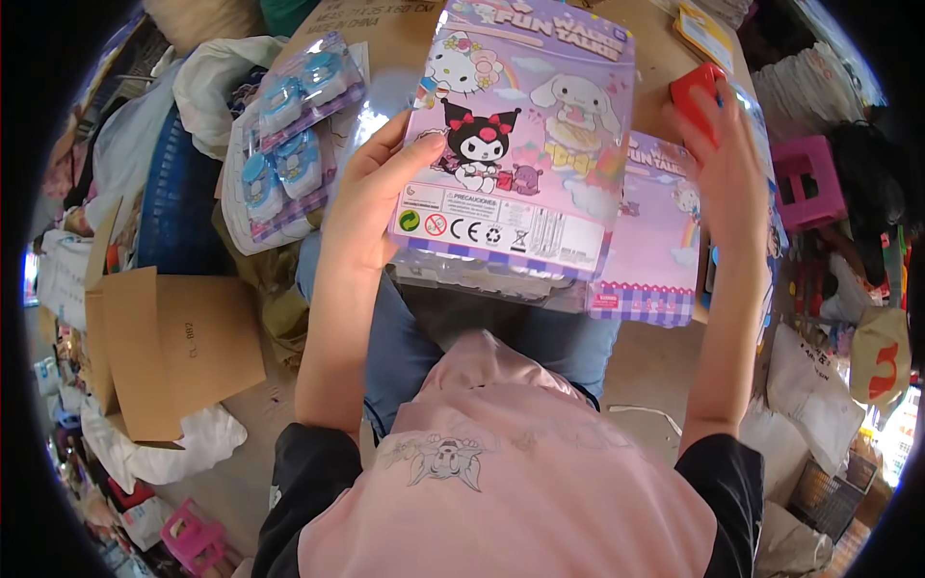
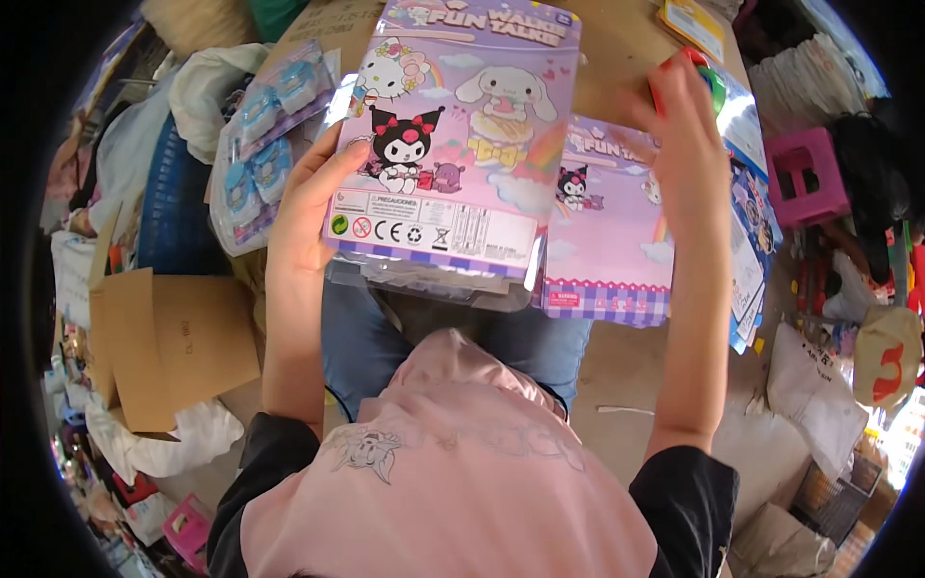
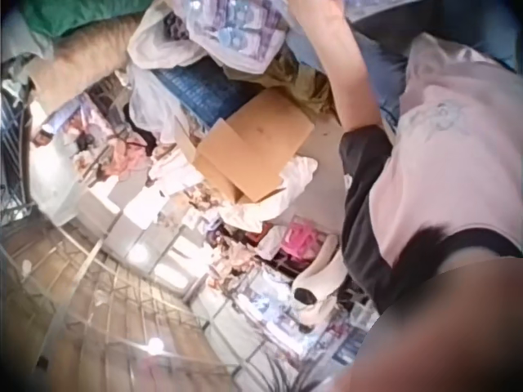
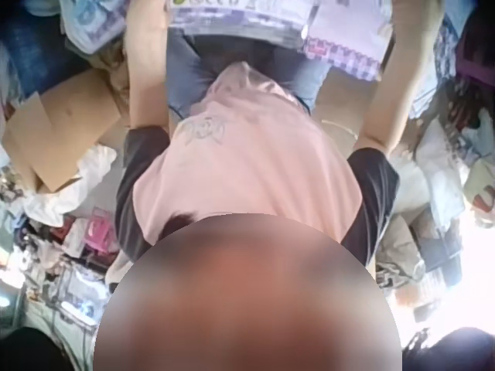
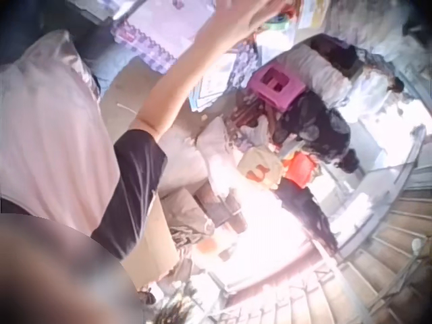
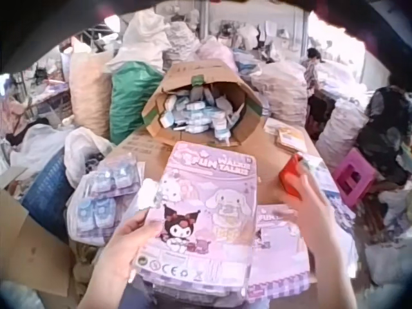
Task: Packing toy walkie-talkies into shipping boxes and applying decorative character stickers to the toys.
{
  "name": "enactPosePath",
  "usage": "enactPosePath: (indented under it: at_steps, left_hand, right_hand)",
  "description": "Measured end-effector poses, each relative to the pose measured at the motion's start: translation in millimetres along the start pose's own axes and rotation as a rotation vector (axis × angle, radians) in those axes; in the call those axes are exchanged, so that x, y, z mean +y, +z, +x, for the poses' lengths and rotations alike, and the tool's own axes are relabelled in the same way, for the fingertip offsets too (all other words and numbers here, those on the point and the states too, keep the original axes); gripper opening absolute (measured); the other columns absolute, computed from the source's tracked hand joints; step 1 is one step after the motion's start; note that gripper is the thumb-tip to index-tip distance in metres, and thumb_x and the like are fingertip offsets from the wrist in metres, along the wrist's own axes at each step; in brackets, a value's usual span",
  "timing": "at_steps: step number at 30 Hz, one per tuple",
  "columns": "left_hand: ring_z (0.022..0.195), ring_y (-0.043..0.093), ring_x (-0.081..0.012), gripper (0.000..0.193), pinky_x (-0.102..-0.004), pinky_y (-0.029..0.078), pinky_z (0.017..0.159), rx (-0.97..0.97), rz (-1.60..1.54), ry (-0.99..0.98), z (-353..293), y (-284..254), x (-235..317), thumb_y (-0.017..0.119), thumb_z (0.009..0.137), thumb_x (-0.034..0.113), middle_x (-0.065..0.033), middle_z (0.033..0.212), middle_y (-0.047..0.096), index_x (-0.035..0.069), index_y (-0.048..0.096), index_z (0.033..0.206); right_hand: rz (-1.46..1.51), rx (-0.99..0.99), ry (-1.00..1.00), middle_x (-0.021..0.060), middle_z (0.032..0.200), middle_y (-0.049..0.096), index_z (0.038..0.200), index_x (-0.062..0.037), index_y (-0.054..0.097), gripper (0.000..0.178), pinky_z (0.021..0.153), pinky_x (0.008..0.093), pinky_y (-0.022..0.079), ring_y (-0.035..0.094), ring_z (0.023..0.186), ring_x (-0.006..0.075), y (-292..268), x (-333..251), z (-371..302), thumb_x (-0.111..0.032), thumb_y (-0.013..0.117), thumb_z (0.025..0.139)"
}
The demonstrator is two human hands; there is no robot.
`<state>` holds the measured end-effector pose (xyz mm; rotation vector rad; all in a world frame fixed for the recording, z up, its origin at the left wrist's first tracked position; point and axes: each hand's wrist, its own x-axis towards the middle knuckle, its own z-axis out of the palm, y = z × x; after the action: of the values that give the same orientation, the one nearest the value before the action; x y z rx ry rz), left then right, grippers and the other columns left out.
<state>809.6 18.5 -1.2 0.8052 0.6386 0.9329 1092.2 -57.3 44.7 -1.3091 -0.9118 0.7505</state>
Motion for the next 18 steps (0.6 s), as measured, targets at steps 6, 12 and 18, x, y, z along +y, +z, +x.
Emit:
enactPosePath:
  at_steps: [6, 12, 18]
  left_hand:
    - [0.088, 0.063, -0.0119, 0.037, -0.0260, 0.051, 0.073, 0.011, 0.016, 0.101, 4.1, 11.8, 3.5, 0.065, 0.083, 0.004, -0.0071, 0.103, 0.065, -0.001, 0.056, 0.118]
    - [0.099, 0.059, -0.0151, 0.053, -0.0284, 0.048, 0.085, -0.013, 0.131, 0.212, 0.6, 20.3, 2.3, 0.064, 0.081, -0.001, -0.0101, 0.115, 0.060, -0.001, 0.046, 0.130]
    - [0.113, 0.054, -0.0218, 0.081, -0.0329, 0.045, 0.092, -0.099, 0.122, 0.215, 1.1, 13.6, 7.1, 0.063, 0.074, -0.008, -0.0162, 0.130, 0.048, 0.002, 0.023, 0.144]
  right_hand:
    - [0.006, -0.230, 0.321, 0.0160, 0.119, 0.054, 0.143, -0.0072, 0.022, 0.073, 0.061, 0.0357, 0.058, 0.059, 0.096, 0.0222, 40.2, 21.4, -66.3, -0.047, 0.053, 0.091]
    - [0.016, -0.342, 0.377, 0.0100, 0.110, 0.056, 0.133, -0.0044, 0.029, 0.058, 0.050, 0.0297, 0.058, 0.061, 0.090, 0.0150, 43.7, 18.4, -61.0, -0.020, 0.063, 0.088]
    - [0.092, -0.437, 0.258, 0.0103, 0.122, 0.052, 0.140, -0.0030, 0.022, 0.076, 0.087, 0.0314, 0.049, 0.054, 0.107, 0.0170, 37.8, 29.6, -55.4, -0.003, 0.069, 0.081]
